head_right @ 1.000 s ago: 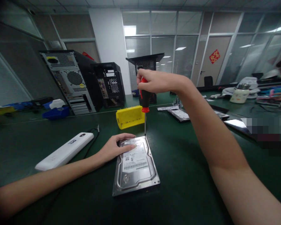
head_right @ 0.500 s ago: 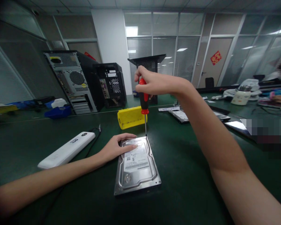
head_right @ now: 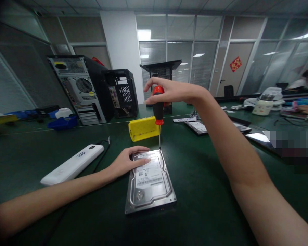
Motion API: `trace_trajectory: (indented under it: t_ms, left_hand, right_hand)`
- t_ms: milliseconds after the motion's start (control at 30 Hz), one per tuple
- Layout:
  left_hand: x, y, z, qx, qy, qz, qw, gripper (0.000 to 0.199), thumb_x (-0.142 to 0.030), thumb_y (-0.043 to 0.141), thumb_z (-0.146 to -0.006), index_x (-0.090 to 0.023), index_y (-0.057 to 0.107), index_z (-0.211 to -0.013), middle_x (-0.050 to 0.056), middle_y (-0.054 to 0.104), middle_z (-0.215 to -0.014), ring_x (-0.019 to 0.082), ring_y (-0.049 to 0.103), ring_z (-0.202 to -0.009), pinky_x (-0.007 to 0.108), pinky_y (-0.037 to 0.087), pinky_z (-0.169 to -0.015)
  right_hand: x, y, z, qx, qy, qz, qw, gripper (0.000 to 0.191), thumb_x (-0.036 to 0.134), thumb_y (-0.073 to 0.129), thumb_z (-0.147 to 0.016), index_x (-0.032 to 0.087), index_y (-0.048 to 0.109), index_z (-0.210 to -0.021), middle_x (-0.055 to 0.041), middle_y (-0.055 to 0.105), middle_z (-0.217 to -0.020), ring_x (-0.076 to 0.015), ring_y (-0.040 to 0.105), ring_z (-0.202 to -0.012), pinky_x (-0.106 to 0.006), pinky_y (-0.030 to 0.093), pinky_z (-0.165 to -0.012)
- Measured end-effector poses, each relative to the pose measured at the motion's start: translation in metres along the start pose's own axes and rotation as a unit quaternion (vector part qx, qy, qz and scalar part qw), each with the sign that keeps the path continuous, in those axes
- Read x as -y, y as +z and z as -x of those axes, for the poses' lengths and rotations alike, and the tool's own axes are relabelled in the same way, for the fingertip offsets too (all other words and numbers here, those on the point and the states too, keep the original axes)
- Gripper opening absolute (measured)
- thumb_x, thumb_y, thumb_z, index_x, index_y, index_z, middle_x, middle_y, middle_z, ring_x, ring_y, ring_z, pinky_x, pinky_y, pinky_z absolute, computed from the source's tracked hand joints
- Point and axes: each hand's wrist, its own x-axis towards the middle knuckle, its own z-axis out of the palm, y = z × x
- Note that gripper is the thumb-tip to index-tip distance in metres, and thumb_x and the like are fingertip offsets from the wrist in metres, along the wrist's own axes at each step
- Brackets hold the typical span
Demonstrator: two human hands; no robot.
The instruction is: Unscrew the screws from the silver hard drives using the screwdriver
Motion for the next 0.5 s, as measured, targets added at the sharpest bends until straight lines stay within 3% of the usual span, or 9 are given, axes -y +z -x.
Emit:
trace_trajectory:
  t_ms: [100, 200, 333, 433, 500]
  left_hand:
    - [0.0009, 0.0, -0.0004, 0.001, 0.003, -0.002, 1.0, 0.051, -0.051, 0.065, -0.073, -0.021, 0.061, -0.114, 0.006, 0.061, -0.118, 0.024, 0.056, -0.108, 0.035, 0.044, -0.091]
    - [0.0018, 0.0001, -0.0011, 0.004, 0.003, 0.0, 1.0, 0.052, -0.051, 0.065, -0.073, -0.02, 0.061, -0.115, 0.006, 0.061, -0.118, 0.024, 0.055, -0.109, 0.034, 0.044, -0.092]
    - [0.0021, 0.0002, -0.0017, 0.007, 0.0, 0.003, 1.0, 0.053, -0.051, 0.065, -0.073, -0.019, 0.06, -0.115, 0.006, 0.061, -0.118, 0.024, 0.056, -0.109, 0.033, 0.045, -0.091]
    - [0.0026, 0.0006, -0.002, 0.005, 0.001, 0.001, 1.0, 0.053, -0.051, 0.066, -0.073, -0.02, 0.06, -0.115, 0.006, 0.062, -0.117, 0.024, 0.056, -0.107, 0.033, 0.045, -0.09]
    - [0.0028, 0.0009, -0.0021, 0.003, 0.001, -0.001, 1.0, 0.052, -0.05, 0.066, -0.073, -0.02, 0.06, -0.115, 0.006, 0.062, -0.117, 0.023, 0.057, -0.107, 0.033, 0.045, -0.09]
  right_hand:
    - [-0.0009, 0.0025, -0.003, -0.02, -0.01, 0.035, 0.999, 0.036, 0.05, 0.051, -0.084, 0.018, 0.058, -0.099, -0.0032, 0.057, -0.088, -0.0142, 0.051, -0.072, -0.023, 0.036, -0.058]
    - [-0.0001, 0.0051, -0.0061, -0.037, -0.054, 0.05, 0.997, 0.031, 0.045, 0.047, -0.088, 0.016, 0.059, -0.086, -0.0023, 0.053, -0.078, -0.0135, 0.048, -0.07, -0.024, 0.036, -0.061]
    - [-0.0035, 0.0044, -0.007, -0.023, -0.109, -0.009, 0.994, 0.015, 0.026, 0.05, -0.086, 0.015, 0.057, -0.094, -0.0034, 0.054, -0.088, -0.0151, 0.05, -0.079, -0.025, 0.04, -0.068]
    - [-0.0072, 0.004, -0.0065, -0.005, -0.111, -0.056, 0.992, 0.022, 0.02, 0.049, -0.084, 0.016, 0.053, -0.106, -0.0036, 0.055, -0.09, -0.0159, 0.052, -0.08, -0.026, 0.042, -0.067]
    - [-0.0065, 0.0057, -0.0067, -0.024, -0.106, -0.045, 0.993, 0.024, 0.023, 0.05, -0.085, 0.016, 0.052, -0.108, -0.0041, 0.055, -0.092, -0.0163, 0.052, -0.08, -0.027, 0.042, -0.068]
